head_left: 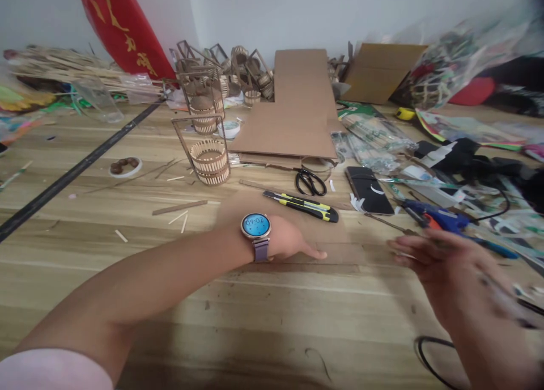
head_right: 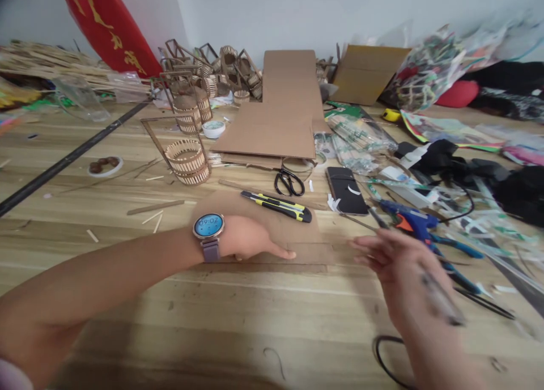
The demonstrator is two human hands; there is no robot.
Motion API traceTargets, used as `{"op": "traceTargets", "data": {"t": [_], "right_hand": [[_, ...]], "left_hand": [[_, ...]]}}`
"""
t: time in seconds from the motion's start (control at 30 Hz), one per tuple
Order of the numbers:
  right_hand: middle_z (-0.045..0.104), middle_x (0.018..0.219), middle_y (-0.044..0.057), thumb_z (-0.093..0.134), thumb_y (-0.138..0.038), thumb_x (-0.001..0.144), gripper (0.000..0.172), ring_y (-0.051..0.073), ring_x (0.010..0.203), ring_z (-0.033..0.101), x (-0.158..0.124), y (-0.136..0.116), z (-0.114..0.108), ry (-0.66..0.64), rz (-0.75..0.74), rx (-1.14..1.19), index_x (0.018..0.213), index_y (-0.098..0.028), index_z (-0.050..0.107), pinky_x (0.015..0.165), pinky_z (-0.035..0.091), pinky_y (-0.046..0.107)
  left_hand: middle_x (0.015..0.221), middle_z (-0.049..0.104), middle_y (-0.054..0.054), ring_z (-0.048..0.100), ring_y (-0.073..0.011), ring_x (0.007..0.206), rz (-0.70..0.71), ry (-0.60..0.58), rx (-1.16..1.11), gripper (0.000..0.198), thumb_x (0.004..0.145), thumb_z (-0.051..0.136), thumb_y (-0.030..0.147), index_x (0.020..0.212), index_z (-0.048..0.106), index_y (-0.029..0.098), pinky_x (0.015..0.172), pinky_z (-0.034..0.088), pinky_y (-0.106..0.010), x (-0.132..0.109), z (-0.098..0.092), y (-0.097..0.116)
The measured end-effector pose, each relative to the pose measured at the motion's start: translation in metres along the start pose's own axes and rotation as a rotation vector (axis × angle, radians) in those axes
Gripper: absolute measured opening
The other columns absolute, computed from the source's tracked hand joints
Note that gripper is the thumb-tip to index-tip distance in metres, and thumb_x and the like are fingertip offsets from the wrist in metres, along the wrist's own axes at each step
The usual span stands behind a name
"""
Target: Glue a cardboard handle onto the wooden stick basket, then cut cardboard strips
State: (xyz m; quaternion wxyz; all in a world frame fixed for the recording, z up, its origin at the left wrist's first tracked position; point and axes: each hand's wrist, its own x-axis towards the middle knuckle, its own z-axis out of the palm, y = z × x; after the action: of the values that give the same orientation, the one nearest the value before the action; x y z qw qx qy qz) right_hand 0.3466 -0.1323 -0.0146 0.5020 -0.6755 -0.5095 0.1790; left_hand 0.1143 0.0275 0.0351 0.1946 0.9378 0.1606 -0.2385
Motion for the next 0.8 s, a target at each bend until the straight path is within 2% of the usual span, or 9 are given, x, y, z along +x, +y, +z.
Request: {"op": "traceTargets", "data": {"t": [0.1,0.2,0.27,0.47,0.63,0.8], "right_hand": [[0.071,0.111,0.007,0.054,-0.035,0.092,0.012,0.03,0.105,0.067,0.0,0.003,0.017,-0.229,-0.305,-0.309,0.097,-0.033,0.065,0.085,0.055,0.045],[0.071,0.113,0.01,0.054,-0.027,0.091,0.011,0.028,0.113,0.064,0.003,0.007,0.03,-0.421,-0.502,-0.425,0.088,-0.026,0.064,0.085,0.054,0.04],[0.071,0.111,0.011,0.048,-0.021,0.093,0.015,0.026,0.115,0.063,0.004,0.012,0.034,-0.47,-0.506,-0.423,0.085,-0.024,0.061,0.084,0.054,0.037],[0.069,0.115,0.012,0.044,-0.017,0.095,0.016,0.024,0.115,0.062,0.002,0.029,0.033,-0.489,-0.469,-0.427,0.086,-0.025,0.055,0.085,0.052,0.037],[0.07,0.113,0.012,0.044,-0.015,0.095,0.016,0.023,0.111,0.063,0.004,0.026,0.033,-0.474,-0.535,-0.452,0.086,-0.025,0.053,0.082,0.052,0.036],[0.07,0.11,0.012,0.043,-0.014,0.094,0.017,0.023,0.108,0.065,0.006,0.023,0.034,-0.466,-0.557,-0.45,0.086,-0.025,0.052,0.08,0.053,0.036]], "left_hand": [[0.093,0.071,0.002,0.056,-0.0164,0.062,-0.016,-0.17,0.173,0.09,0.081,0.054,0.0,0.146,0.022,0.053,0.058,0.038,-0.024,-0.002,-0.002,0.002],[0.101,0.071,0.001,0.058,-0.0162,0.066,-0.016,-0.157,0.213,0.086,0.085,0.051,0.002,0.146,0.02,0.054,0.06,0.039,-0.024,-0.003,-0.004,0.004],[0.101,0.07,0.0,0.06,-0.0172,0.069,-0.019,-0.155,0.218,0.089,0.083,0.052,0.0,0.146,0.021,0.054,0.061,0.041,-0.024,-0.004,-0.004,0.005],[0.096,0.069,-0.001,0.059,-0.018,0.068,-0.004,-0.177,0.206,0.092,0.08,0.054,-0.001,0.147,0.02,0.052,0.059,0.039,-0.024,-0.002,-0.005,0.004],[0.091,0.069,-0.001,0.059,-0.0186,0.07,0.013,-0.194,0.224,0.094,0.078,0.054,-0.003,0.148,0.02,0.05,0.056,0.037,-0.023,-0.001,-0.006,0.004],[0.099,0.07,0.0,0.059,-0.0183,0.072,0.015,-0.206,0.255,0.099,0.076,0.056,-0.004,0.148,0.016,0.051,0.056,0.037,-0.021,-0.002,-0.008,0.006]]}}
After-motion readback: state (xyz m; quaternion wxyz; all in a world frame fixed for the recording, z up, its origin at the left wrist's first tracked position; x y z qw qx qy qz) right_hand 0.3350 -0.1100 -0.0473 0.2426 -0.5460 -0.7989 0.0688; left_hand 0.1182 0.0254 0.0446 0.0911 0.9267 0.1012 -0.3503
